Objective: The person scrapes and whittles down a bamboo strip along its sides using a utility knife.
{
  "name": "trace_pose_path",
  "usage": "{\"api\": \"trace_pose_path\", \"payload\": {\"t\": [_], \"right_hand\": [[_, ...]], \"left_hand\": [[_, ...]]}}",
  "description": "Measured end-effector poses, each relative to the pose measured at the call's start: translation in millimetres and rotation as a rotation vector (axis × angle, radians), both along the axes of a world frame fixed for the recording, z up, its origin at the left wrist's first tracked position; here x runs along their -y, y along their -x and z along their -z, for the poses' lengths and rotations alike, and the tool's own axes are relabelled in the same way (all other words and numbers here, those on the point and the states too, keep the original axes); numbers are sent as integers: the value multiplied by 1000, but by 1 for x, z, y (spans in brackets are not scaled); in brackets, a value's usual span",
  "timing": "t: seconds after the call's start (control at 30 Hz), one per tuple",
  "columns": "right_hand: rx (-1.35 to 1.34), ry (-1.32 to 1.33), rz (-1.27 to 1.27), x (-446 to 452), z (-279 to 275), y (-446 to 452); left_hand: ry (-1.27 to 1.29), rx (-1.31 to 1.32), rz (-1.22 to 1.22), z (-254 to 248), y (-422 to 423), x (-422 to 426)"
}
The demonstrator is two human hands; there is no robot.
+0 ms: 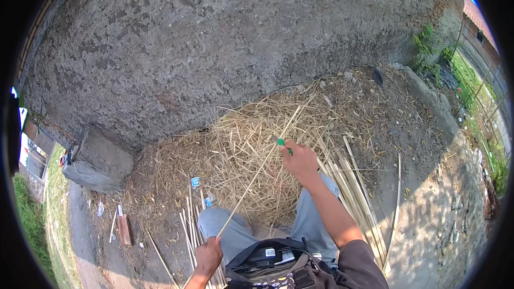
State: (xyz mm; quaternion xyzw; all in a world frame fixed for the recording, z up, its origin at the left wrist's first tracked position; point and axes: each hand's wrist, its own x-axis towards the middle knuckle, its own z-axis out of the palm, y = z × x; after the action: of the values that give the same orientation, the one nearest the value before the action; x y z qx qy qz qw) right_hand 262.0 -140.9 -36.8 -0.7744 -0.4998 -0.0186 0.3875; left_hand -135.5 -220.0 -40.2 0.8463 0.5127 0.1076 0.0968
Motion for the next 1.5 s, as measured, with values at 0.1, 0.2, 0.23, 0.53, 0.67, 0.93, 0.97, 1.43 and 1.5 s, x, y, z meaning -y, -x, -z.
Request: {"api": "trace_pose_path", "payload": {"t": [0.1, 0.2, 0.23, 0.53, 0.67, 0.93, 0.97, 1.43, 1.5], "right_hand": [[-46, 120, 173, -3, -4, -80], [-133, 85, 186, 0, -6, -101], [-59, -4, 201, -4, 6, -99], [-911, -51, -354, 16, 8, 60], [-710, -137, -316, 25, 12, 98], [-1151, -34, -314, 20, 2, 101], [-1151, -33, -315, 20, 4, 101], [-570, 102, -341, 53, 1, 80], [-496, 156, -394, 69, -11, 87]], "left_hand": [[-59, -64, 47, 7, 48, 22], [-77, -61, 78, 0, 66, 25], [-76, -8, 65, 1, 64, 22], [162, 464, -231, -4, -16, -9], [272, 526, -240, -11, -42, -15], [774, 654, -85, 12, -57, -49], [976, 822, -27, 12, -61, -57], [1518, 1007, -316, 2, -106, -87], [1463, 1033, -328, -2, -109, -85]]}}
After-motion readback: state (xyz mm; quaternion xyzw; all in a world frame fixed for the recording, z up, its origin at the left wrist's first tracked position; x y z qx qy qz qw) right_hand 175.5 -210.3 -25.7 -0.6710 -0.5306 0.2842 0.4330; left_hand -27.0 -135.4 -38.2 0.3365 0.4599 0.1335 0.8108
